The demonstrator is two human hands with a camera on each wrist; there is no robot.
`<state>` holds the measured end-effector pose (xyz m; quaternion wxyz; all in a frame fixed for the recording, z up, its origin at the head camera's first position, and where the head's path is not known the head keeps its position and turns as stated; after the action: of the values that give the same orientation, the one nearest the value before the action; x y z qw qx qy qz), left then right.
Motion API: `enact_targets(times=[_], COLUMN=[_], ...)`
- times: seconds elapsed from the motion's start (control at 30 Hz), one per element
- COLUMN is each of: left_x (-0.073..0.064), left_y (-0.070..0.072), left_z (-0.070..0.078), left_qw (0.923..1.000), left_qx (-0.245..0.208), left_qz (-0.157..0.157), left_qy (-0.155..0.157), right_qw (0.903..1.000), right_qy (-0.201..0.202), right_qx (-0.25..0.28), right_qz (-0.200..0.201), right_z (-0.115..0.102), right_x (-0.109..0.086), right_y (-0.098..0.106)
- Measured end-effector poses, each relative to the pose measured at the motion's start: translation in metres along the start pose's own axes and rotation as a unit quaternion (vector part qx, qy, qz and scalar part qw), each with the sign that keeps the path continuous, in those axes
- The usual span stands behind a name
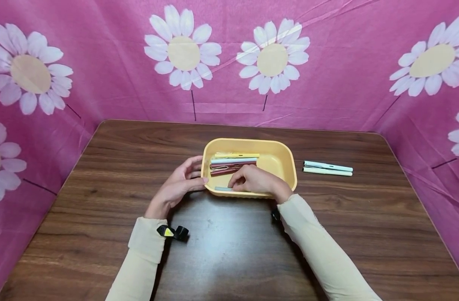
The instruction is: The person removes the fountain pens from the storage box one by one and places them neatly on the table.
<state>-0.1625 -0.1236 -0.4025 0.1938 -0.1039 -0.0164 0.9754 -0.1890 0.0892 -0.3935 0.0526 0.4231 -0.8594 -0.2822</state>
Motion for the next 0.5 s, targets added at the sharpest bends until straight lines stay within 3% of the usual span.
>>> enact_targets(times=[0.5], left_x=[-0.0001], left_y=[0.0005], left_z=[0.0010], left_qw=[1.0000], left_qx=[0.004], left_qz=[0.003], left_qy=[0.003], right_qw=[0.9984], right_qy=[-0.018], right_qx=[-0.001], right_qz=[0.053], right_z=[-0.0009], right_x=[-0.0022], right_y=[0.0056])
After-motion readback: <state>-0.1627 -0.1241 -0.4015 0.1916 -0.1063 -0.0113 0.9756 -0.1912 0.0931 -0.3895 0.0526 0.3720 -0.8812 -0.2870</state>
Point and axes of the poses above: each hand's wrist, its own x-axis towards the middle knuckle, its own y-axis out of the back of the hand, z = x × y, the point moved 4 cm from there along x, towards the middle knuckle, and after that the axes turned 8 degrees about x, right-handed, at the moved point
